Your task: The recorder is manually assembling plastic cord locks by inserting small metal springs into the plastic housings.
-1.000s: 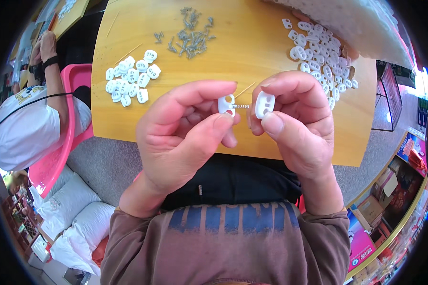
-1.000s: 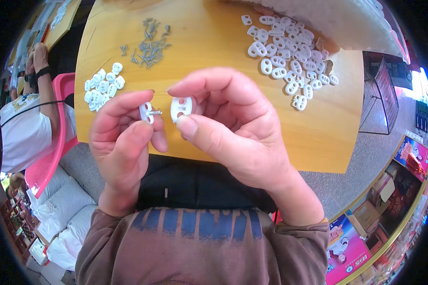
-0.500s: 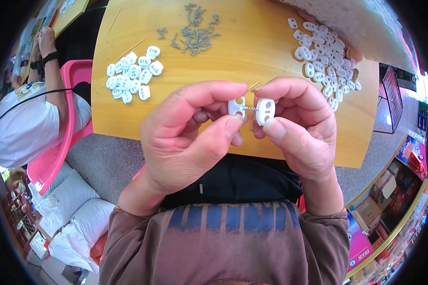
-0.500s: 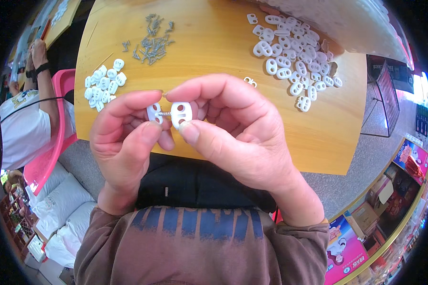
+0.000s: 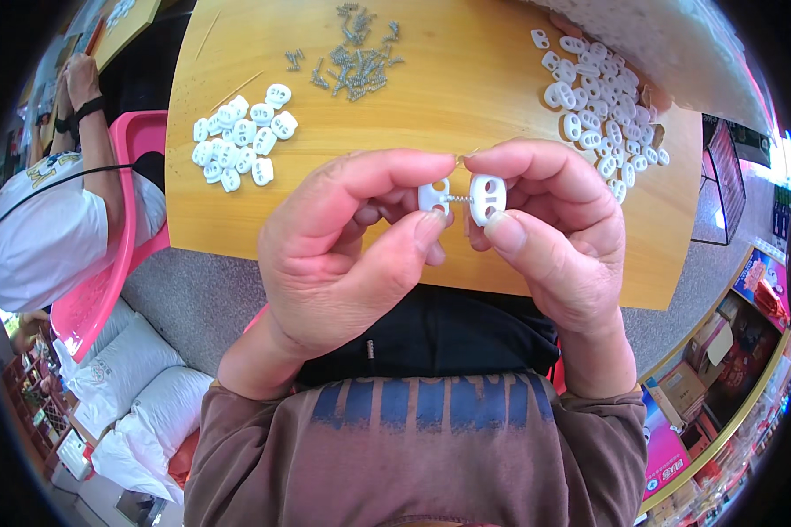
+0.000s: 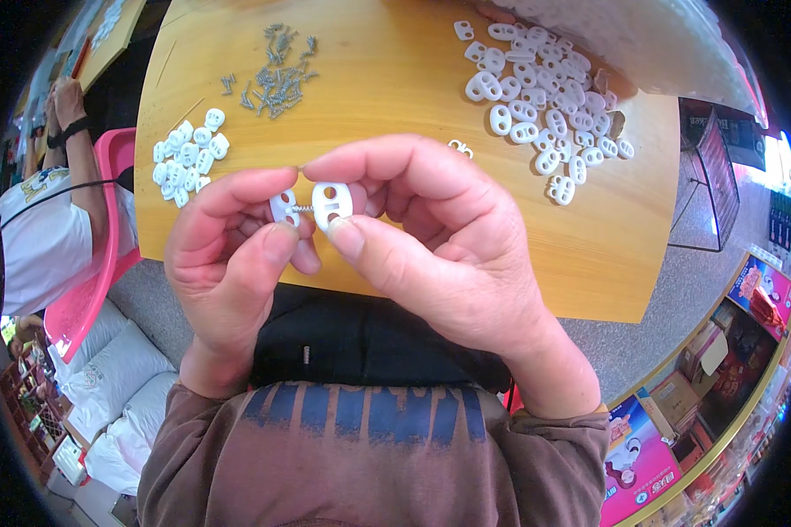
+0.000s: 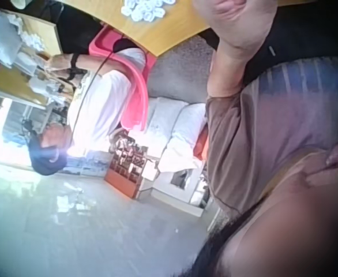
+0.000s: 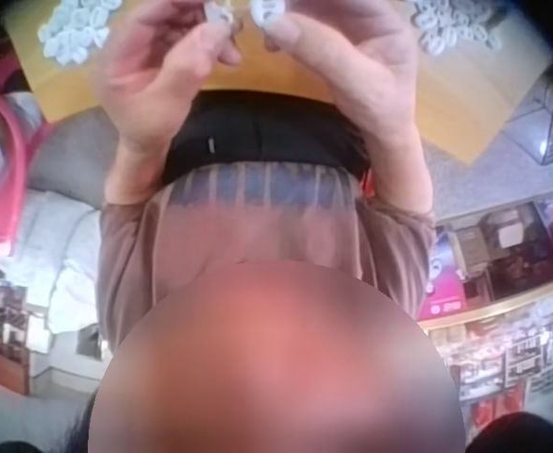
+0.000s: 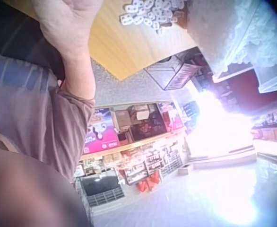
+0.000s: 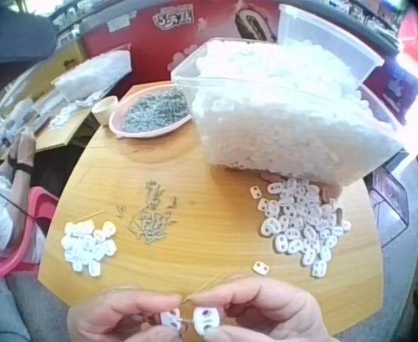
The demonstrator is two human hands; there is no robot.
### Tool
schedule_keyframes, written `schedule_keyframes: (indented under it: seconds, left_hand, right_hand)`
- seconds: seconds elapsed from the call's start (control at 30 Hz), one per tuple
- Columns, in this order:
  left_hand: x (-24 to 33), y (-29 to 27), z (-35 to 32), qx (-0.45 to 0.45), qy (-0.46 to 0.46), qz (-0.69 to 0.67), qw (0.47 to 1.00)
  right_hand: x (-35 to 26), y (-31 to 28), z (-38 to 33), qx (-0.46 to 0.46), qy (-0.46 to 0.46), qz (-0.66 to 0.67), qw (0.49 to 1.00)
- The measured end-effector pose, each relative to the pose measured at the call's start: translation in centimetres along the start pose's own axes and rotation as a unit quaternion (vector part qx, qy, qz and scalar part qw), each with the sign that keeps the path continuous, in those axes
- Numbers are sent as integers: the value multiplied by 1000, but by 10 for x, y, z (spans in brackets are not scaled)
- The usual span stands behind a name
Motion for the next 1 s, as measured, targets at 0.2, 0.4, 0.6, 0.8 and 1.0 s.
schedule_keyframes:
  seconds: [0.2, 0.4, 0.6, 0.8, 1.0]
  left_hand:
    - [3, 1, 0, 12, 7, 48, 999]
    - [2, 2, -1, 21, 35, 105, 994]
    - [1, 4, 0, 18, 46, 125, 991]
    - [2, 4, 1, 6, 60, 150, 987]
    - [0, 2, 4, -7, 141, 176, 974]
  right_hand:
    - [-1, -2, 0, -9, -46, -56, 997]
    - [-1, -3, 0, -18, -80, -116, 990]
    - [0, -4, 0, -25, -77, -115, 990]
    - [1, -4, -1, 10, -63, -74, 995]
    - [1, -5, -1, -3, -46, -76, 996]
Point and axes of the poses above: each hand's wrist, its own z-axis towards the middle knuckle, its own y-axis out of the palm, x = y × z, the point moved 4 cm from there along z, towards the middle knuckle, and after that the axes turned 4 degrees about x, right-handed, at the moved point
